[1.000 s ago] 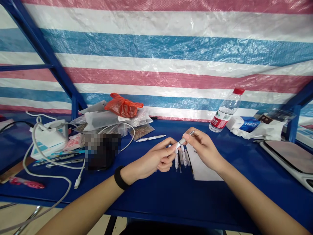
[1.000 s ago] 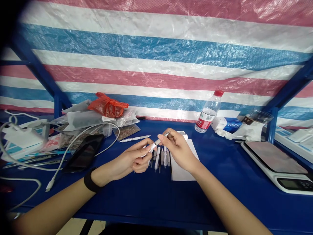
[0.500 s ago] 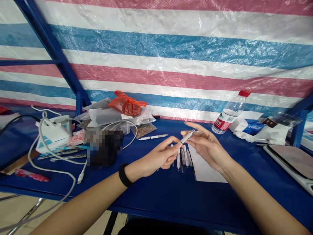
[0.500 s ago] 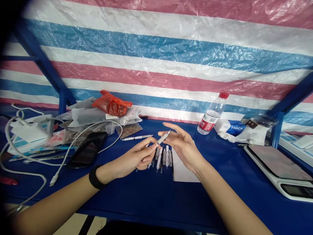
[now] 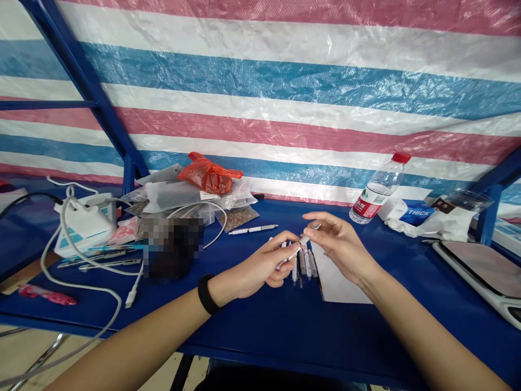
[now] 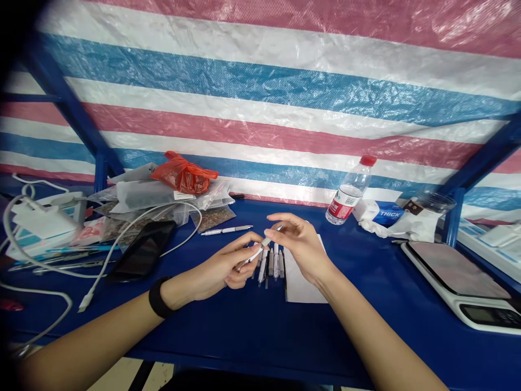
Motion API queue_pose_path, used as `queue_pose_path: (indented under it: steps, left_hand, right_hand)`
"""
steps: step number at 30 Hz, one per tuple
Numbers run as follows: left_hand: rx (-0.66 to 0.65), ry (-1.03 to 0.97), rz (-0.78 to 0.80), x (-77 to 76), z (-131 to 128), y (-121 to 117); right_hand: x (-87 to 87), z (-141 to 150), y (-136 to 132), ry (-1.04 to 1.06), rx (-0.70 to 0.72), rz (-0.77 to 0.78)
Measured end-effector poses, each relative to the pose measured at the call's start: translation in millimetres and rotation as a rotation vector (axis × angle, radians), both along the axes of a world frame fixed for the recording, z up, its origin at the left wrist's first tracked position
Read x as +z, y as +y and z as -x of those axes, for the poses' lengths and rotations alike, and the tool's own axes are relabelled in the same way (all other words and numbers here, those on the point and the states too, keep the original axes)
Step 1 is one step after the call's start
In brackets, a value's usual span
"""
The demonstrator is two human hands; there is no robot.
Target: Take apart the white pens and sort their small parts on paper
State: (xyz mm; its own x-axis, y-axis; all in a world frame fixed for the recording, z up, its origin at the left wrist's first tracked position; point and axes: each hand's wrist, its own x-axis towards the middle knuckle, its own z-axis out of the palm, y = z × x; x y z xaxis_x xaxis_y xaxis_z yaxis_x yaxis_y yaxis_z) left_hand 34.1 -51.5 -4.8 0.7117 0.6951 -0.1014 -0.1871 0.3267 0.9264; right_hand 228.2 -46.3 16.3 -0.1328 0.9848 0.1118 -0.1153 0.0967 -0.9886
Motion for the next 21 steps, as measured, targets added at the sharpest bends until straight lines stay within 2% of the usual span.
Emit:
queue_pose_path:
  steps: [4,7,13,18,21]
  left_hand:
    - [-0.063,-0.019,0.051,3.1,0.8,-1.3]
    - [-0.096,-0.045,0.09,4.1,1.9,-1.3]
    - [-0.062,-0.031,0.084,2.4,2.4,0.6]
    - [-0.136,-0.105,0.142,3.0,4.8,1.4]
    - [-0.164,-0.119,0.167,2.1,6.6,2.7]
  right_hand:
    - [0.4,-1.7,-0.6,0.083,0.033,0.038]
    - [1.9,-2.4,-0.9,0.07,0.045,0.022]
    - [-0.9,-2.0,2.4,-0.007,-0.048,0.023]
    - [1.5,-7.1,0.8,0.162,0.099,0.083]
    - [6.0,-12.1,0.8,0.229,0.127,0.066]
